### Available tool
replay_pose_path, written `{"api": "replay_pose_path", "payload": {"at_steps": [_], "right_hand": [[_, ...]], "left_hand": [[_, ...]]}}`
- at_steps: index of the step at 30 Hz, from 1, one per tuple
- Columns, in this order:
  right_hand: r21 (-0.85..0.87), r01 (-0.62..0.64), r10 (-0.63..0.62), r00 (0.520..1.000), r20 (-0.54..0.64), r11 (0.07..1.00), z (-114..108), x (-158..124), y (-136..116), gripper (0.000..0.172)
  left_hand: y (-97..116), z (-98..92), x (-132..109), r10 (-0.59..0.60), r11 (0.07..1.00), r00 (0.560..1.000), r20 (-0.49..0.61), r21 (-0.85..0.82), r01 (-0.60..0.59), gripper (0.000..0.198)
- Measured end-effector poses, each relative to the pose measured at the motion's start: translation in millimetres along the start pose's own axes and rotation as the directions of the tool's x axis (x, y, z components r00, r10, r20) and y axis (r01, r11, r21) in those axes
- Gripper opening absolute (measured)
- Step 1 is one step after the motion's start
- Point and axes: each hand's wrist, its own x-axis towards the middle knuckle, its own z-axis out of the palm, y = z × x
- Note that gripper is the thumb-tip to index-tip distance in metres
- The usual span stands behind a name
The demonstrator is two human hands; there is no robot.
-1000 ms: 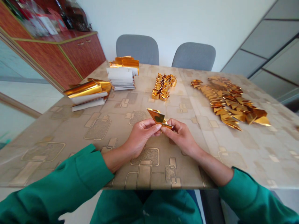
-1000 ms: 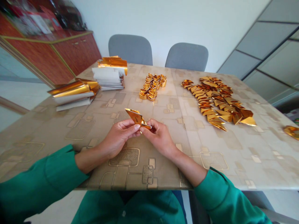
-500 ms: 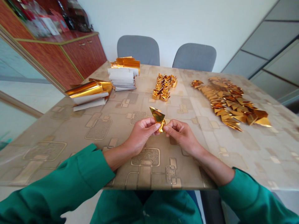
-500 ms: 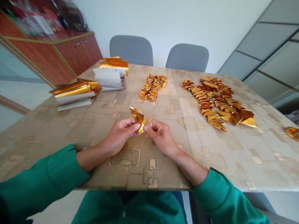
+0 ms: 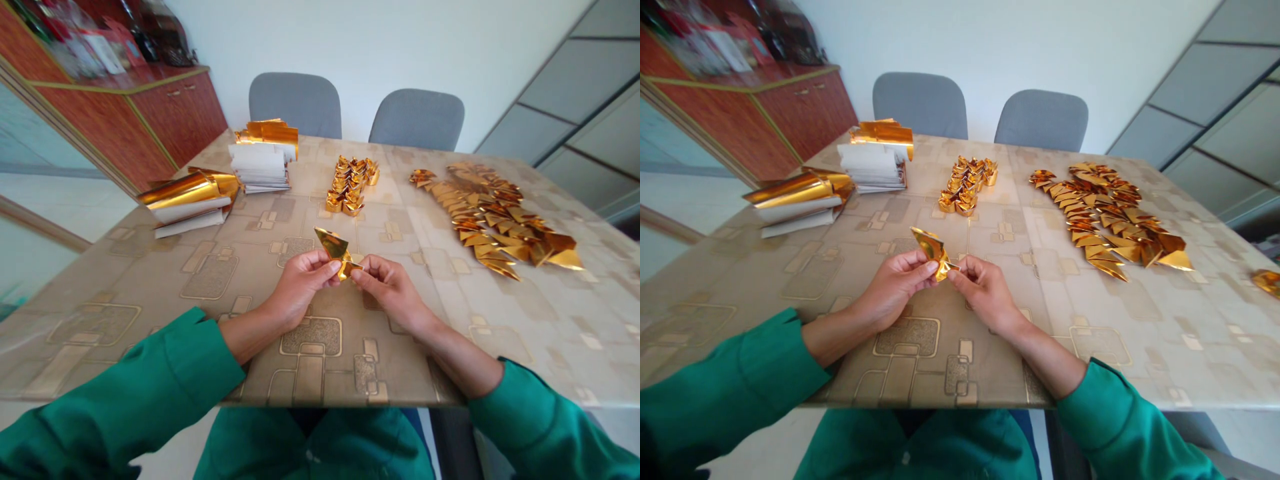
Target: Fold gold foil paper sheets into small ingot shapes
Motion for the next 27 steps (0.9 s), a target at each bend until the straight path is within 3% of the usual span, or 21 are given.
{"api": "replay_pose_path", "payload": {"at_steps": [7,16,20,27], "right_hand": [[0.053,-0.062,0.060,0.997,0.051,0.997,2.6,1.1,1.3,0.037],[0.015,-0.007,0.006,0.998,0.056,1.000,5.4,-0.8,1.9,0.032],[0.011,-0.033,0.032,0.996,0.083,0.999,0.6,1.0,0.8,0.035],[-0.081,0.008,-0.006,1.000,0.024,0.997,0.0,0.9,3.8,0.044]], "left_hand": [[1.4,3.2,-1.0,-0.043,0.995,0.999,-0.019,-0.092,0.041,0.022],[-2.0,3.2,-1.4,-0.128,0.985,0.992,0.016,-0.118,0.129,0.024],[0.5,1.7,-0.8,-0.119,0.986,0.993,0.007,-0.117,0.119,0.024],[1.3,1.9,-0.9,-0.090,0.984,0.995,-0.042,-0.155,0.083,0.034]]}}
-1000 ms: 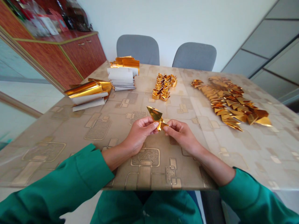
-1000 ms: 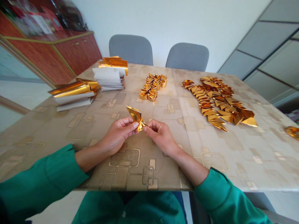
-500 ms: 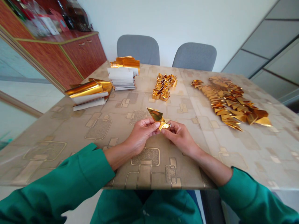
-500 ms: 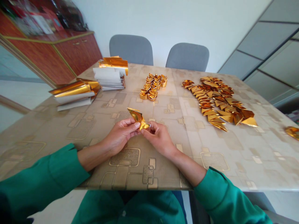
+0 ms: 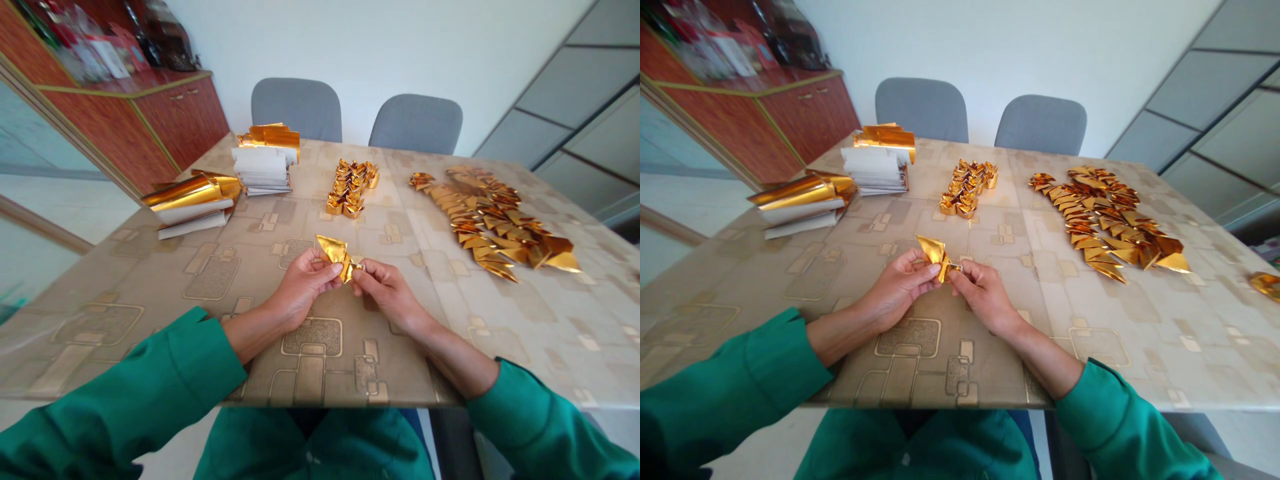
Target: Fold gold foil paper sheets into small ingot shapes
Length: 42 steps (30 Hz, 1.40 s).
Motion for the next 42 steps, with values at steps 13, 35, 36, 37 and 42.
{"api": "replay_pose_path", "payload": {"at_steps": [13,35,36,37,42], "right_hand": [[0.087,-0.029,0.024,0.998,0.055,0.996,6.4,0.6,-4.9,0.036],[0.147,-0.055,0.060,0.998,-0.030,0.988,-9.4,3.4,-6.7,0.040],[0.150,-0.054,0.059,0.998,-0.030,0.987,-9.0,3.1,-7.5,0.040],[0.146,-0.049,0.054,0.998,-0.028,0.988,-8.7,2.7,-8.3,0.040],[0.115,0.019,-0.006,0.995,-0.104,0.993,-10.8,1.1,-10.8,0.041]], "left_hand": [[-4.1,3.6,-3.6,0.124,0.990,0.992,0.018,0.065,-0.125,0.035],[4.2,-7.0,3.3,0.459,0.590,0.861,0.219,0.649,-0.480,0.019],[5.2,-7.8,2.8,0.503,0.498,0.827,0.252,0.697,-0.516,0.018],[6.7,-8.4,2.1,0.543,0.413,0.791,0.281,0.731,-0.543,0.016],[15.3,-7.8,-2.2,0.626,0.314,0.716,0.309,0.741,-0.594,0.010]]}}
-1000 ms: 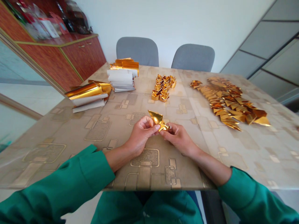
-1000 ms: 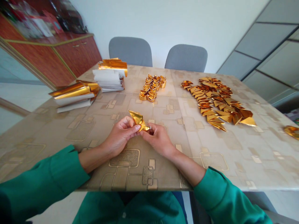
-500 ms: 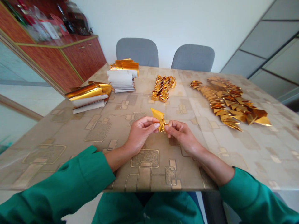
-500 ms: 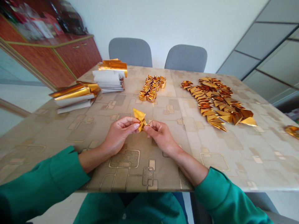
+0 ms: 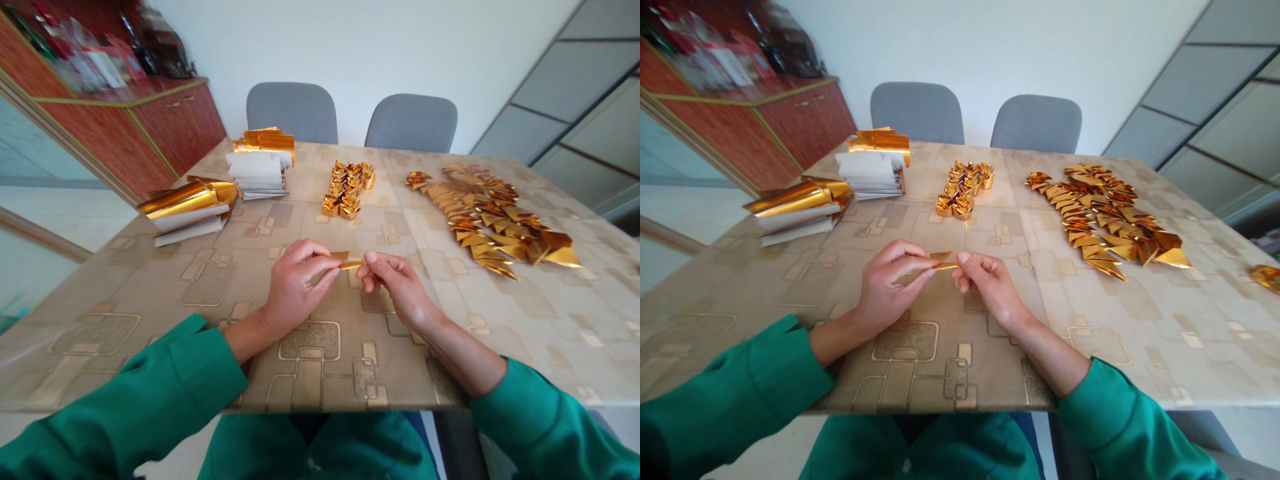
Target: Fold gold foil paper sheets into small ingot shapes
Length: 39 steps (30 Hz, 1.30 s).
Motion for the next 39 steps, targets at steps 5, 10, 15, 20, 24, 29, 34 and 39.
{"api": "replay_pose_path", "payload": {"at_steps": [5,10,15,20,24,29,34,39], "right_hand": [[-0.069,0.125,-0.134,0.980,-0.147,0.990,-2.9,1.4,-1.8,0.026],[-0.038,0.028,-0.026,0.998,0.056,0.999,2.1,2.6,0.3,0.032],[-0.025,0.014,-0.012,0.996,0.085,1.000,4.2,3.3,5.8,0.027],[-0.061,0.076,-0.074,0.997,0.039,0.995,4.0,4.8,9.7,0.026],[-0.091,0.100,-0.095,0.994,0.056,0.991,1.7,4.6,6.9,0.027],[-0.120,0.194,-0.182,0.977,0.107,0.974,-11.8,6.9,3.9,0.025],[-0.377,0.536,-0.458,0.844,0.281,0.756,-20.5,8.1,2.7,0.045],[-0.478,0.714,-0.583,0.697,0.418,0.511,-20.9,7.9,-1.1,0.017]], "left_hand": [[1.2,1.6,0.4,-0.330,0.879,0.943,-0.028,-0.374,0.297,0.010],[6.1,8.2,-2.7,-0.616,0.463,0.760,0.205,-0.686,0.561,0.024],[11.7,10.8,-5.5,-0.657,0.380,0.711,0.248,-0.706,0.598,0.031],[11.9,10.4,-6.1,-0.630,0.386,0.717,0.299,-0.680,0.623,0.031],[9.5,9.6,-4.5,-0.647,0.365,0.696,0.310,-0.676,0.641,0.027],[5.8,7.2,-1.1,-0.708,0.219,0.613,0.350,-0.717,0.662,0.017],[4.8,6.8,-2.0,-0.702,0.140,0.570,0.427,-0.701,0.699,0.009],[5.2,8.3,-4.0,-0.673,0.136,0.570,0.472,-0.678,0.723,0.009]]}}
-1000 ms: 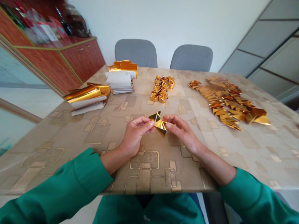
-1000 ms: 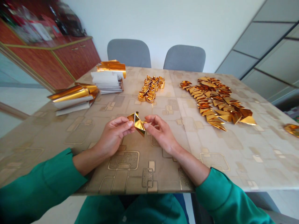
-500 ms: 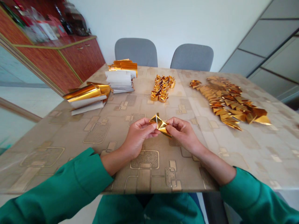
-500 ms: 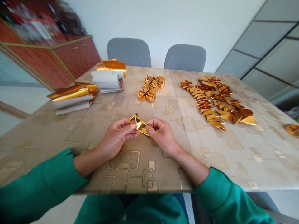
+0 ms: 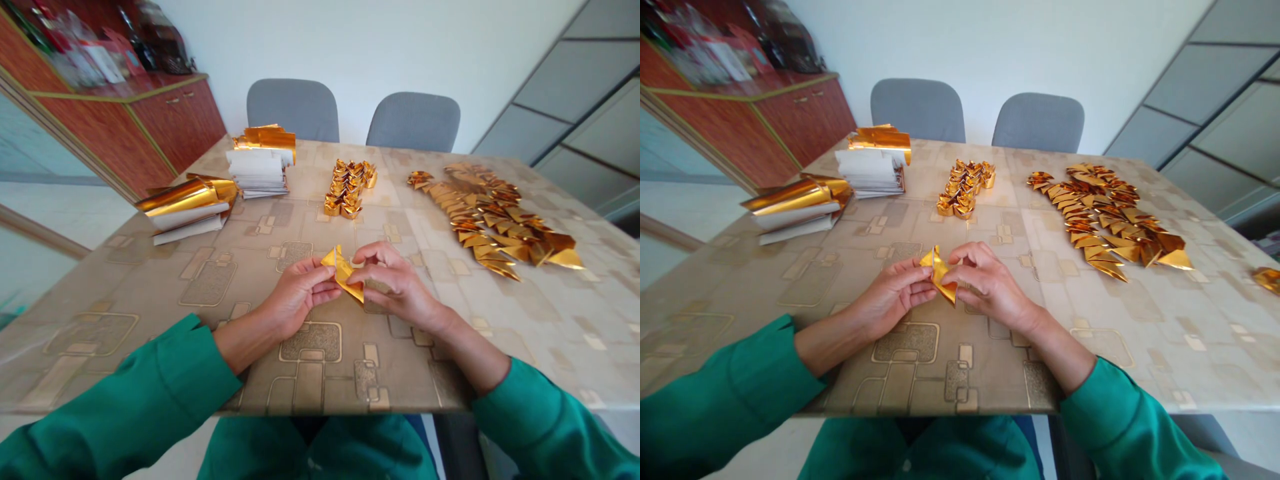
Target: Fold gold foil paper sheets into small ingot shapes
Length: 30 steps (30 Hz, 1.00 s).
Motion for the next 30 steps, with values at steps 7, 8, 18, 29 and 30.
{"api": "replay_pose_path", "payload": {"at_steps": [7,8,18,29,30], "right_hand": [[-0.058,0.066,-0.063,0.996,0.056,0.996,-7.8,-0.1,6.2,0.012],[-0.047,0.051,-0.048,0.997,0.065,0.998,-8.1,-0.2,5.9,0.013],[0.125,-0.113,0.116,0.993,-0.019,0.986,3.8,1.3,-4.5,0.012],[0.145,-0.205,0.210,0.978,-0.019,0.968,8.5,2.9,-6.3,0.008],[0.188,-0.251,0.263,0.964,-0.043,0.950,12.0,2.8,-6.5,0.010]], "left_hand": [[-0.9,-0.2,-1.4,0.067,0.993,0.998,-0.020,0.102,-0.065,0.020],[-1.1,-0.3,-1.5,0.085,0.989,0.996,-0.014,0.119,-0.083,0.022],[-4.1,1.8,-5.3,0.119,0.988,0.993,0.013,0.097,-0.120,0.032],[-5.0,4.1,-6.2,0.166,0.973,0.986,0.030,0.158,-0.169,0.031],[-5.3,5.0,-7.2,0.183,0.967,0.982,0.038,0.171,-0.187,0.030]]}}
